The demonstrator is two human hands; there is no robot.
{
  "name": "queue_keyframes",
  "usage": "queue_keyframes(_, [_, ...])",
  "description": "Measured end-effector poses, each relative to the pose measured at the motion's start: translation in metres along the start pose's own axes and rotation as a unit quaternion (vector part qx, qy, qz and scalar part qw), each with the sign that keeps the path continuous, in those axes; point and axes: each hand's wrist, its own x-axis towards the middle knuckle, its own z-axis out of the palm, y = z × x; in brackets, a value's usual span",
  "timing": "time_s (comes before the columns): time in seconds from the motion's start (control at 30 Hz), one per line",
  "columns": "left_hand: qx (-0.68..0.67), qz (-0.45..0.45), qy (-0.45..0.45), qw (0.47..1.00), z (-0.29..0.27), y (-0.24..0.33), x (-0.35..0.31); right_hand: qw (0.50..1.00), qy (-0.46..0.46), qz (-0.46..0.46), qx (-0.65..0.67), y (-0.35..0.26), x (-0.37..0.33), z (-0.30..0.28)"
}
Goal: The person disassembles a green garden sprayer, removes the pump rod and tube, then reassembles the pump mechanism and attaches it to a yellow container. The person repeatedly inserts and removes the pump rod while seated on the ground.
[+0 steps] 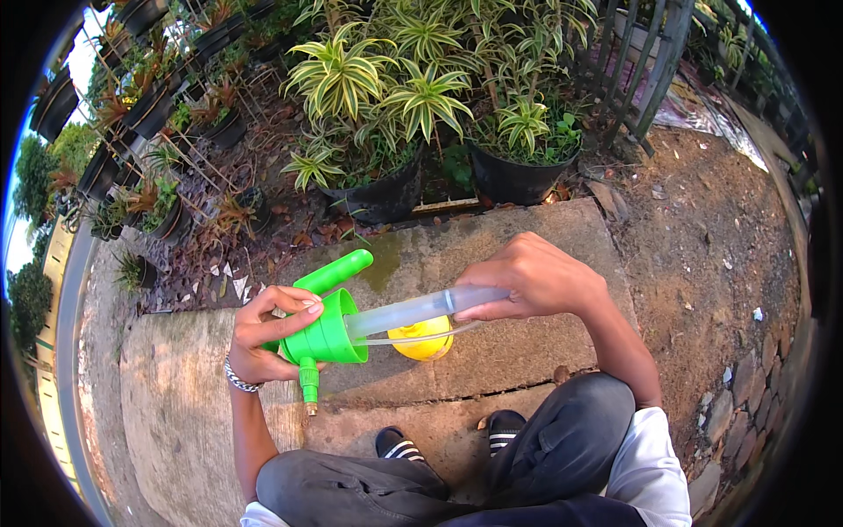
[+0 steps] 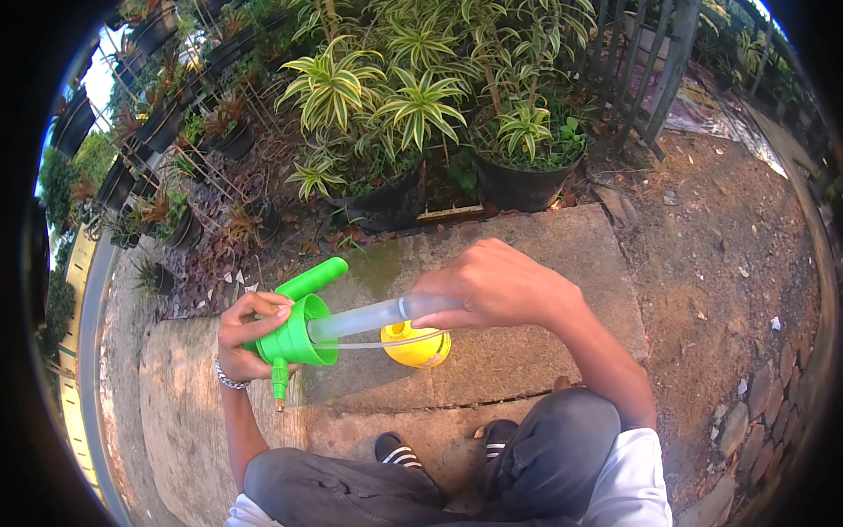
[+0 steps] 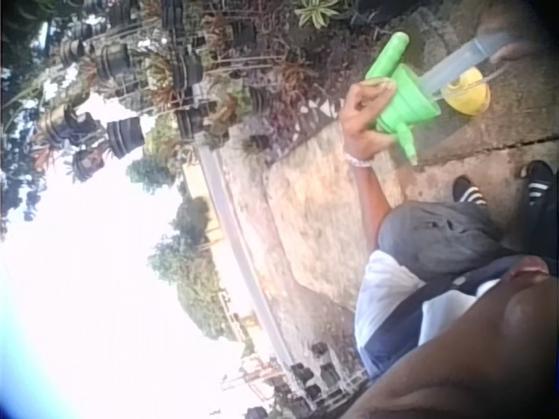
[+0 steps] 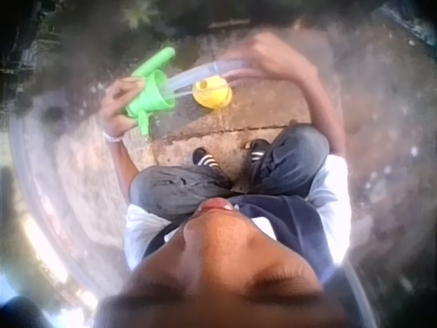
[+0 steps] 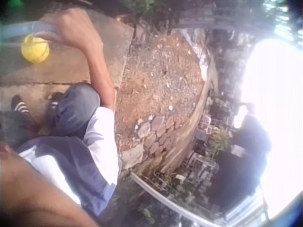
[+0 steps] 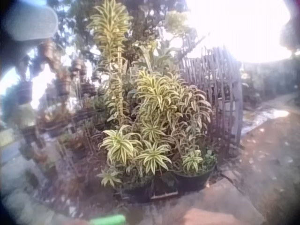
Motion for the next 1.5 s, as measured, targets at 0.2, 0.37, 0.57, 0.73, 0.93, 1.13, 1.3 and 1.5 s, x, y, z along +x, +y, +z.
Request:
queue_keyframes(0.2, [0.025,-0.004,0.017,1.000,0.000,-0.005,-0.004,1.000,-0.003,0.016,-0.008,-0.001,-0.005,0.001])
queue_keyframes(0.37, [0.034,-0.007,0.033,0.999,-0.001,0.004,-0.005,1.000,0.011,0.009,-0.011,-0.005,-0.001,0.002])
queue_keyframes(0.57, [-0.002,0.019,0.014,1.000,0.003,0.016,0.001,1.000,0.022,-0.007,-0.020,-0.010,0.002,0.008])
queue_keyframes(0.73, [-0.002,0.024,0.029,0.999,0.008,0.020,0.008,0.999,0.009,0.010,-0.037,-0.014,0.005,0.006])
queue_keyframes(0.93, [-0.024,0.019,0.030,0.999,0.012,0.016,0.006,0.999,0.000,0.013,-0.044,-0.015,0.005,0.007])
queue_keyframes(1.13, [0.002,-0.005,0.006,1.000,-0.002,0.007,-0.004,0.999,-0.012,0.001,-0.051,-0.009,0.003,0.002])
queue_keyframes(1.3, [-0.012,-0.008,0.014,1.000,-0.008,0.003,-0.013,0.999,0.005,-0.007,-0.034,-0.002,-0.003,0.003])
queue_keyframes(1.5, [-0.011,-0.005,0.024,1.000,-0.004,0.007,-0.008,0.999,0.019,-0.012,-0.046,-0.003,-0.003,0.005])
